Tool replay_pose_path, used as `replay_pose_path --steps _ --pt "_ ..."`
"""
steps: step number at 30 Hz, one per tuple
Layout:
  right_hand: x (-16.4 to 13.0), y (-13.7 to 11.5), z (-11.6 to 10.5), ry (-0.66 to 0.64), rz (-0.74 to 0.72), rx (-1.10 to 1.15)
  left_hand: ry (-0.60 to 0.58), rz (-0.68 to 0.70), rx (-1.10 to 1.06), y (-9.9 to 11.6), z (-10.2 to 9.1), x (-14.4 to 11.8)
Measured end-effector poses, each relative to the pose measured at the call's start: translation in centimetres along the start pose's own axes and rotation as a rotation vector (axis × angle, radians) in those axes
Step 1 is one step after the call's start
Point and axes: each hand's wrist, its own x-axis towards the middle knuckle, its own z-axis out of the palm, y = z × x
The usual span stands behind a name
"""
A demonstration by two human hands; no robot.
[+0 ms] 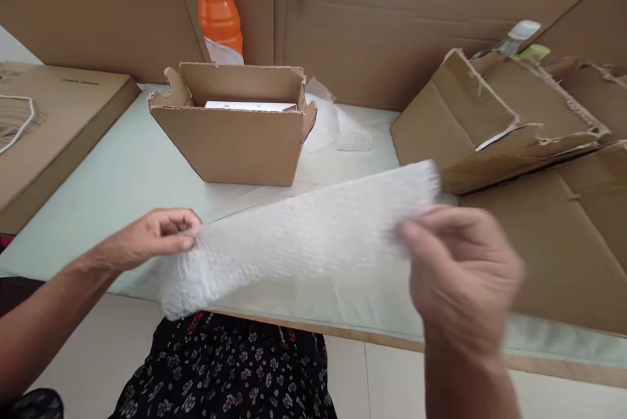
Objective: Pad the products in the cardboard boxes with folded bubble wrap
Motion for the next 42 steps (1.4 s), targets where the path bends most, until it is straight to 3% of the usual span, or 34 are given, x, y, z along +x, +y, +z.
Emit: replay_pose_path --steps 2,5,7,9,11,13,16,17,19,21,23,25,27,30,33,36,39,42 --pt "-0.5 2.7 1.4 0.031 0.054 -0.087 0.179 -0.028 0.145 -0.3 -1.6 0.0" --pt "-1.3 6.8 2.6 -0.202 0.0 -0.452 0.484 0.019 0.504 -1.1 -2.5 0.4" --pt "-1.5 7.9 2.6 -0.256 -0.122 -0.662 0.661 0.154 0.736 -1.8 -2.2 0.6" --pt "-1.5 7.4 2.9 -0.249 -0.247 -0.733 0.747 0.351 0.895 -2.4 -1.4 0.8" --pt "-1.6 6.0 4.0 -0.281 -0.376 -0.697 0.679 0.553 0.98 -3.1 0.0 1.0" --pt "-1.8 5.0 5.8 -0.397 -0.51 -0.644 0.497 0.674 1.028 -4.0 1.3 1.3" --pt "-2.2 5.4 7.6 -0.626 -0.643 -0.628 0.333 0.7 0.983 -5.6 2.3 1.3" --pt "-2.2 6.0 7.4 -0.646 -0.648 -0.633 0.315 0.687 0.922 -6.0 2.1 1.2" --pt "-1.9 7.0 6.1 -0.56 -0.592 -0.635 0.308 0.654 0.763 -6.3 1.0 0.8" --pt "-0.9 7.4 4.3 -0.417 -0.46 -0.619 0.398 0.586 0.642 -5.8 -0.8 0.8" --pt "0.7 6.9 3.4 -0.34 -0.314 -0.583 0.62 0.478 0.546 -4.6 -2.8 1.7" --pt "2.8 5.8 4.1 -0.329 -0.202 -0.525 0.806 0.4 0.41 -3.0 -4.4 3.6" --pt "5.3 4.9 6.3 -0.342 -0.138 -0.456 0.834 0.39 0.239 -1.6 -5.0 6.1" --pt "8.1 4.6 10.4 -0.39 -0.11 -0.348 0.717 0.397 0.075 -0.8 -4.3 8.8" --pt "7.7 5.0 12.7 -0.36 -0.131 -0.317 0.71 0.332 0.062 -1.6 -2.4 8.5" --pt "4.6 5.5 12.0 -0.285 -0.221 -0.38 0.767 0.236 0.136 -3.2 -0.5 5.6" --pt "2.0 5.8 10.3 -0.336 -0.346 -0.404 0.801 0.181 0.207 -4.3 0.9 2.9" --pt "1.6 5.5 9.9 -0.345 -0.318 -0.404 0.827 0.129 0.186 -4.8 1.3 2.3"
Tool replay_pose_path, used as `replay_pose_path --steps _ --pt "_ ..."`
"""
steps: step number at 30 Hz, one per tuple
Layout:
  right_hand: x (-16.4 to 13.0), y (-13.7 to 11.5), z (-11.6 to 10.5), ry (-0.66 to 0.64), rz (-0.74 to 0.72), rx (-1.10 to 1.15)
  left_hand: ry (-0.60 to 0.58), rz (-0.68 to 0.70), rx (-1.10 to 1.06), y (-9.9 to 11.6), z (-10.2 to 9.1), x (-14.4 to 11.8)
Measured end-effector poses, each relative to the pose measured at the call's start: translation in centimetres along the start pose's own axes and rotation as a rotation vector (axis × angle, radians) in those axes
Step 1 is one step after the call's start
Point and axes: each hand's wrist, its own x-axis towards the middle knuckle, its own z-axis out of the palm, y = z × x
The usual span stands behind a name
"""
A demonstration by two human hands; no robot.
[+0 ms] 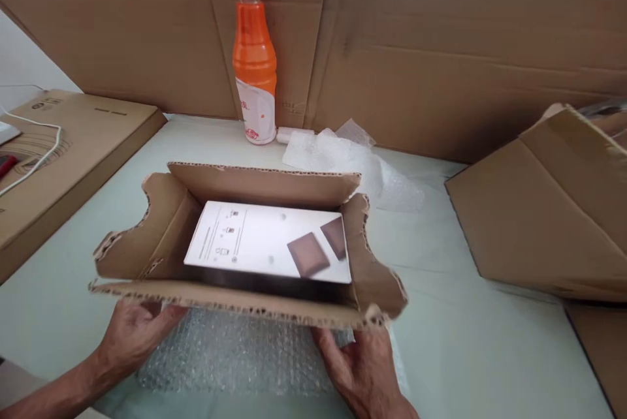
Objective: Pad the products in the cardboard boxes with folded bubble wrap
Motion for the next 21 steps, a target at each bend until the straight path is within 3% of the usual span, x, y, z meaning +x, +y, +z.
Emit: replay_pose_path --steps 4,7,10,13,16,21 --pt "2.7 -0.6 0.9 0.015 0.158 0.067 0.017 -0.006 -0.108 0.2 1.0 2.3" --pt "4.9 -0.4 1.4 0.011 0.22 0.122 0.022 0.103 -0.167 1.1 2.1 4.8" --pt "5.3 0.9 0.4 -0.045 0.232 0.141 -0.003 0.193 -0.149 1.9 2.1 5.6" --pt "3.0 2.9 -2.0 -0.088 0.251 0.062 -0.069 0.166 0.067 1.9 0.0 3.6" --pt "-0.4 5.1 -3.9 -0.155 0.261 -0.083 -0.181 0.16 0.386 0.5 -2.9 0.1" --pt "-3.5 5.8 -3.3 -0.208 0.18 -0.217 -0.138 0.295 0.665 -2.4 -4.9 -3.6"
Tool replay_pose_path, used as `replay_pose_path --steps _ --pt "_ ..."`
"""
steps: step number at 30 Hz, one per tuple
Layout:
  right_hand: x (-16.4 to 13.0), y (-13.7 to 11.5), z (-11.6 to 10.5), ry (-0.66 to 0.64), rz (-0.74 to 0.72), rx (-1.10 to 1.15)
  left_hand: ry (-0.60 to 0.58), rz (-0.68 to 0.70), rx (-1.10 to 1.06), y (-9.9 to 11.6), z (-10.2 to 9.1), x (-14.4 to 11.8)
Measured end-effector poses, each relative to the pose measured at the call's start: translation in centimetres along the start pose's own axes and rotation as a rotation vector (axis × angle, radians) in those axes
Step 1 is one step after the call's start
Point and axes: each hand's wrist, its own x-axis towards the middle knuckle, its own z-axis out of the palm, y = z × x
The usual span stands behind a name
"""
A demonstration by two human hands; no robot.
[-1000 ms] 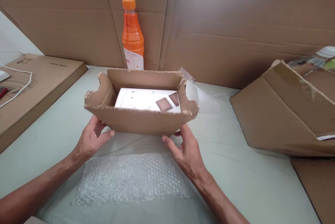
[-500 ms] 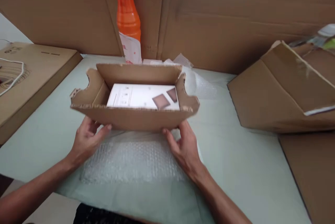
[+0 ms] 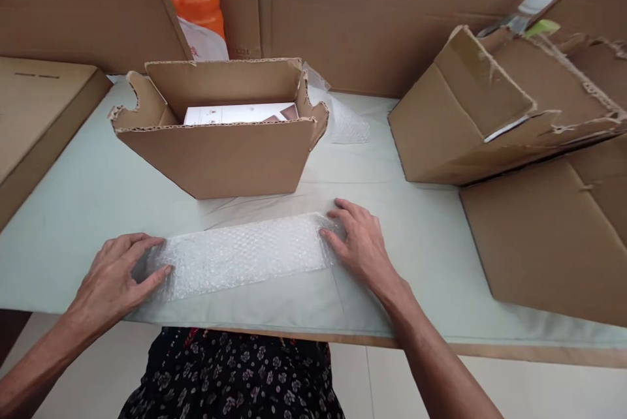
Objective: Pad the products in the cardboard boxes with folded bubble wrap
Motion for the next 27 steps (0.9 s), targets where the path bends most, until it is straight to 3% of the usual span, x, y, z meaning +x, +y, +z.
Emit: replay_pose_path --steps 3,6,10,13,15,18,20,23,27 --pt "-0.6 -2.1 0.2 0.013 -0.005 0.061 -0.022 0.01 -0.021 0.2 -0.1 -0.2" --pt "-2.4 -5.0 -0.2 0.001 0.052 0.205 -0.086 -0.083 -0.08 0.4 -1.7 0.3" --pt "-6.0 -8.7 -0.1 -0.171 0.06 0.42 -0.163 -0.246 -0.074 -1.0 -4.3 1.5" --pt "-7.6 -10.3 0.6 -0.317 -0.008 0.475 -0.145 -0.237 -0.009 -2.0 -5.1 3.4" --pt "-7.6 -10.3 0.7 -0.288 -0.048 0.426 -0.096 -0.159 0.031 -1.9 -5.0 4.7" --pt "-6.1 -9.1 -0.1 -0.11 -0.056 0.288 -0.018 -0.052 -0.014 -0.6 -4.6 6.3" --pt "-4.0 -8.1 -1.0 -0.019 -0.045 0.23 0.02 -0.056 -0.107 0.6 -4.1 7.1" --pt "0.8 -7.1 -1.8 0.013 0.017 0.257 0.049 -0.105 -0.308 2.0 -3.0 8.5" --pt "7.2 -7.1 -0.4 0.0 0.034 0.388 0.006 -0.125 -0.588 3.1 -0.9 11.2"
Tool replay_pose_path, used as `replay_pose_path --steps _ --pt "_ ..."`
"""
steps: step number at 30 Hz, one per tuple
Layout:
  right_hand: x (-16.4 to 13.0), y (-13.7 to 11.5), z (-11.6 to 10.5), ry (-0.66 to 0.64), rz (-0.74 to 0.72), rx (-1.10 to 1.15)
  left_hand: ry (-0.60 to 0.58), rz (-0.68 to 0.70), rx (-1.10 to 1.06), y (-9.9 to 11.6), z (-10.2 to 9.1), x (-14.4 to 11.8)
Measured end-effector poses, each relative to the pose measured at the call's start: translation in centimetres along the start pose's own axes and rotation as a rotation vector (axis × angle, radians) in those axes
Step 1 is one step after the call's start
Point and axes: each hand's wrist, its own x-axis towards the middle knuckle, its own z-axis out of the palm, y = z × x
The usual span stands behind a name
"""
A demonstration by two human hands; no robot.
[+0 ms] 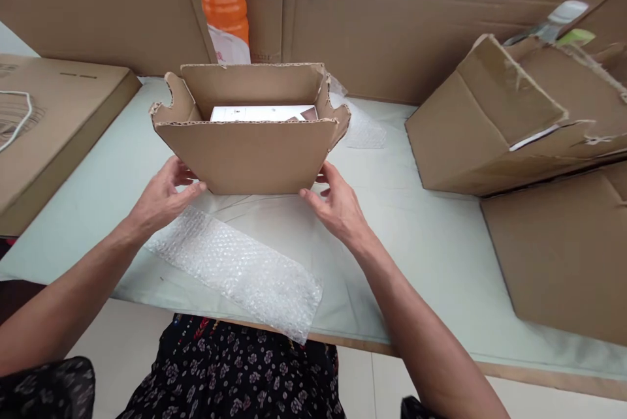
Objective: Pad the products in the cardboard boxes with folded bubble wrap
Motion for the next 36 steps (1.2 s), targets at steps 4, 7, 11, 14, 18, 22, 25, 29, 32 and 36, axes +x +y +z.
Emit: replay_pose_path --steps 4,7,11,14,18,22,25,29,32,36 --pt "1.4 0.0 1.7 0.041 -0.008 0.056 0.031 0.035 -0.057 -0.1 1.7 3.1" --pt "-1.1 0.3 1.4 0.024 -0.044 0.033 0.017 0.09 -0.04 -0.1 1.8 3.9" --pt "-6.5 1.2 -0.7 -0.152 -0.244 -0.181 -0.054 0.074 0.263 -0.6 -0.9 0.7" --pt "-10.0 2.3 -1.7 -0.243 -0.475 -0.363 -0.057 0.011 0.514 -2.5 -3.9 -3.3" --pt "-12.2 2.7 -0.6 -0.28 -0.656 -0.405 -0.015 -0.098 0.613 -6.1 -5.4 -7.0" --pt "-12.9 1.2 1.2 -0.22 -0.681 -0.279 0.061 -0.027 0.551 -7.0 -4.3 -8.2" --pt "-13.9 -1.0 0.9 -0.207 -0.615 -0.16 0.152 0.118 0.516 -5.4 -3.0 -7.5" --pt "-15.7 -4.2 -0.3 -0.277 -0.595 0.057 0.225 0.424 0.491 -2.2 -0.4 -4.5" --pt "-16.6 -5.6 0.3 -0.322 -0.561 0.159 0.193 0.466 0.442 -0.3 1.6 -2.8" --pt "-16.6 -6.0 2.4 -0.374 -0.349 0.307 -0.034 0.385 0.155 1.2 1.5 -6.2"
